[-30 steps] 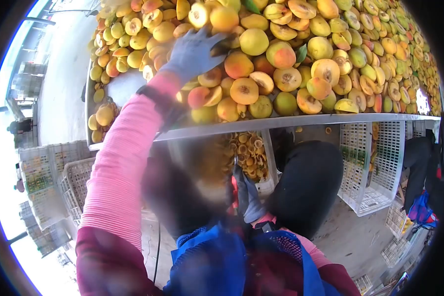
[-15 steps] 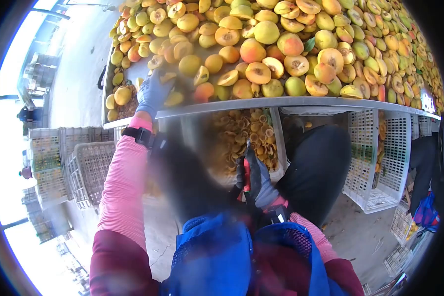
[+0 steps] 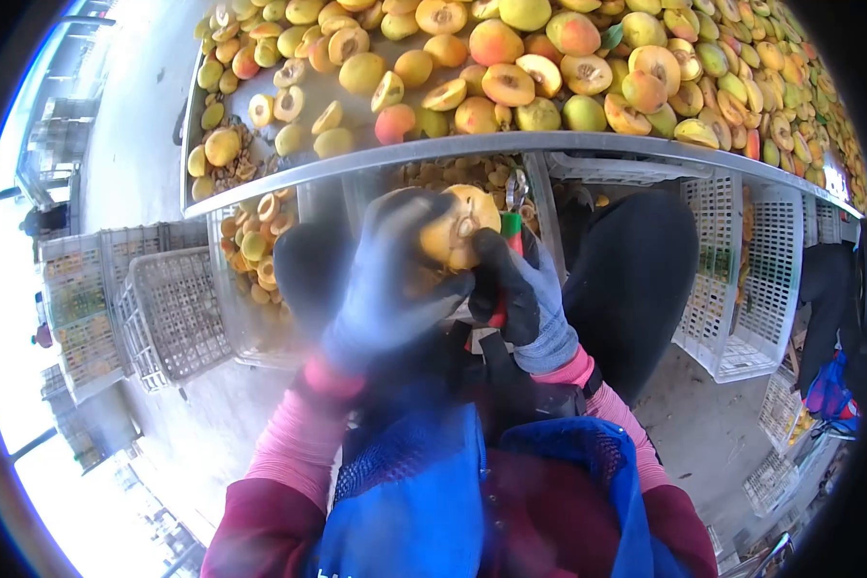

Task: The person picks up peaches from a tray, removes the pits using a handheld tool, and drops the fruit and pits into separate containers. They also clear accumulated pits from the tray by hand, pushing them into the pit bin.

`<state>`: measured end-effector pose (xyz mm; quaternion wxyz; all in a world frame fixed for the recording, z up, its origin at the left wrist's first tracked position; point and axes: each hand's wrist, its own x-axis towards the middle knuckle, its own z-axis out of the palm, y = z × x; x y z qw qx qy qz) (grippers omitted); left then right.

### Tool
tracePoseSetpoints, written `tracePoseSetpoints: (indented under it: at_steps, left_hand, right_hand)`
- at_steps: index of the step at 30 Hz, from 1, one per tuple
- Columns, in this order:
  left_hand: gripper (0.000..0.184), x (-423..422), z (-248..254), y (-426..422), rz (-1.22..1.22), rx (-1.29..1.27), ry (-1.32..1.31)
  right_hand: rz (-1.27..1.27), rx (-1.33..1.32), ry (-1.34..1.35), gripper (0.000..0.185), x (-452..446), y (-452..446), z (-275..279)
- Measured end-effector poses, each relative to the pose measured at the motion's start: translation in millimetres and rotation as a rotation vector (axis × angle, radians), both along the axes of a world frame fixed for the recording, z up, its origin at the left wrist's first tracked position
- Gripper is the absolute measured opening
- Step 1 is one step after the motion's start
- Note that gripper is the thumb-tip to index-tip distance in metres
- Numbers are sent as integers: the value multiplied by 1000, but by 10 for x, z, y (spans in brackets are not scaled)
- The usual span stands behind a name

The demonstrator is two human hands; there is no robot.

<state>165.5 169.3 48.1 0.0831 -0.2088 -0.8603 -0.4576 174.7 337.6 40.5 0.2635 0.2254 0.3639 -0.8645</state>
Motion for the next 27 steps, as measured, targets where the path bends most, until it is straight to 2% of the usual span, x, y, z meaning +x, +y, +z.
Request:
tracePoseSetpoints:
  at_steps: [1,2,5,6,7,9,11,14,15,18,20,23,25,27]
  left_hand:
    - [80,137,-110,48,54,464,-279]
    - [76,171,-12,146,16,746,-417]
    - [59,236,-75,264,116,633,-372]
    - [50,274,-38,332,232,493,-364]
    - [45,260,-65,340,344,560,-422]
    - [42,221,-29,318,474,740,-554]
    - [40,197,-41,284,459,681,-525]
    - [38,238,26,334,502,732,-561]
    - [38,265,31,363,509,741,-572]
    - [33,299,-62,385,571,651,-495]
    - [29,346,-171,344,506,272,-201]
    - [24,340,-220,329,460,-3,73]
    - [24,352,-203,332,471,95,-44]
    - [28,360,-129,319,498,379,-402]
  right_hand:
    - [0,-35,-32,23,14,-6,-4]
    - [-1,-72,-60,22,23,-21,-10]
    - [-21,-66,-19,20,134,-155,-42]
    - [-12,-38,-6,20,166,-190,-43]
    - [91,-68,51,26,181,-151,-120]
    - [-48,-46,204,19,227,-251,-209]
    - [-69,240,514,15,255,-263,-197]
    - [100,1078,1188,13,279,-119,-87]
    - [196,981,942,19,328,-117,-109]
    - [151,982,980,24,343,-129,-131]
    - [169,955,931,25,353,-133,-79]
    - [188,934,896,26,371,-140,-53]
    - [230,940,892,26,395,-127,-80]
    - [317,951,882,26,413,-87,-144]
